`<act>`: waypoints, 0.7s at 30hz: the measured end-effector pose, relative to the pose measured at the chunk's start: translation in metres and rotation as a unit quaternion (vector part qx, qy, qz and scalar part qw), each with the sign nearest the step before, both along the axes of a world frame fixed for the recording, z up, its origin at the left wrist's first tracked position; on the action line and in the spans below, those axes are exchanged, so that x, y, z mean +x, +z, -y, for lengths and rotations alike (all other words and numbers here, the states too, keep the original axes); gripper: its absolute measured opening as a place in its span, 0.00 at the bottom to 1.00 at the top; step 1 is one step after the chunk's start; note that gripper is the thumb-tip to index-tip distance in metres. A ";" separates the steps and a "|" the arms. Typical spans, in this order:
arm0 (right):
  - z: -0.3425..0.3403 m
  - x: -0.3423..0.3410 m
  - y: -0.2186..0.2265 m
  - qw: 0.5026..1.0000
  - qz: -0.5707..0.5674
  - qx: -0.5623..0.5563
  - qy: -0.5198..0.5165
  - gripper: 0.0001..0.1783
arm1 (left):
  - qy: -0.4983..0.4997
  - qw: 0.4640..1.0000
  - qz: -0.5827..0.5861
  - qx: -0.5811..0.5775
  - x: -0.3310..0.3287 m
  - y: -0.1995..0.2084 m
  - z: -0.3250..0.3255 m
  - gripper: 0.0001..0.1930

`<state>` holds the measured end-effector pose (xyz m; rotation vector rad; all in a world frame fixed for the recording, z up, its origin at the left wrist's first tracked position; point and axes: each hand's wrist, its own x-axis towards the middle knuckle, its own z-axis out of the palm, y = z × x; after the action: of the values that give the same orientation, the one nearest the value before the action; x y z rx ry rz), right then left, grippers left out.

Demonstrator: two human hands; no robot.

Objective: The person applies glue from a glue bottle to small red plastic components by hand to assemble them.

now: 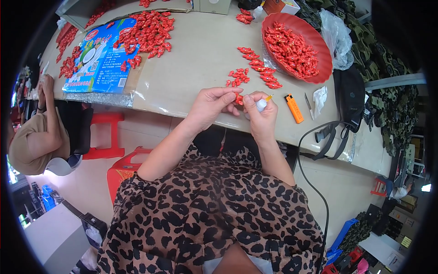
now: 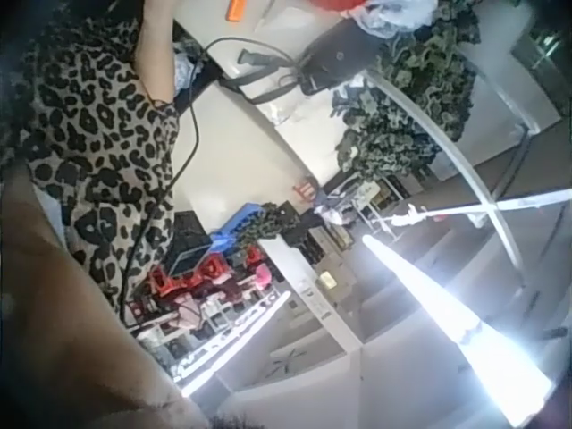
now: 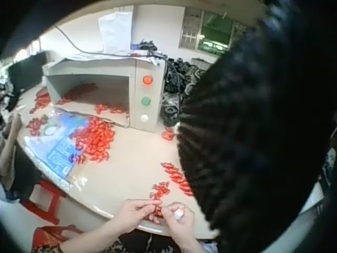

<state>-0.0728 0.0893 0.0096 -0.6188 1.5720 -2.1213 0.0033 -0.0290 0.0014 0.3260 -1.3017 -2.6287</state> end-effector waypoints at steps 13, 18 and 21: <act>-0.001 -0.002 -0.004 1.000 -0.012 -0.003 0.006 0.06 | 0.000 1.000 0.016 -0.015 -0.001 0.002 0.000 0.13; -0.001 -0.002 -0.005 1.000 -0.008 -0.005 0.012 0.06 | 0.006 1.000 0.010 -0.014 -0.001 0.002 -0.001 0.13; -0.001 -0.001 -0.005 1.000 -0.007 0.000 0.010 0.06 | 0.009 1.000 0.011 -0.016 -0.002 0.001 -0.001 0.12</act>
<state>-0.0741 0.0901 0.0051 -0.6487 1.5667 -2.1071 0.0016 -0.0278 0.0023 0.3615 -1.3409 -2.5945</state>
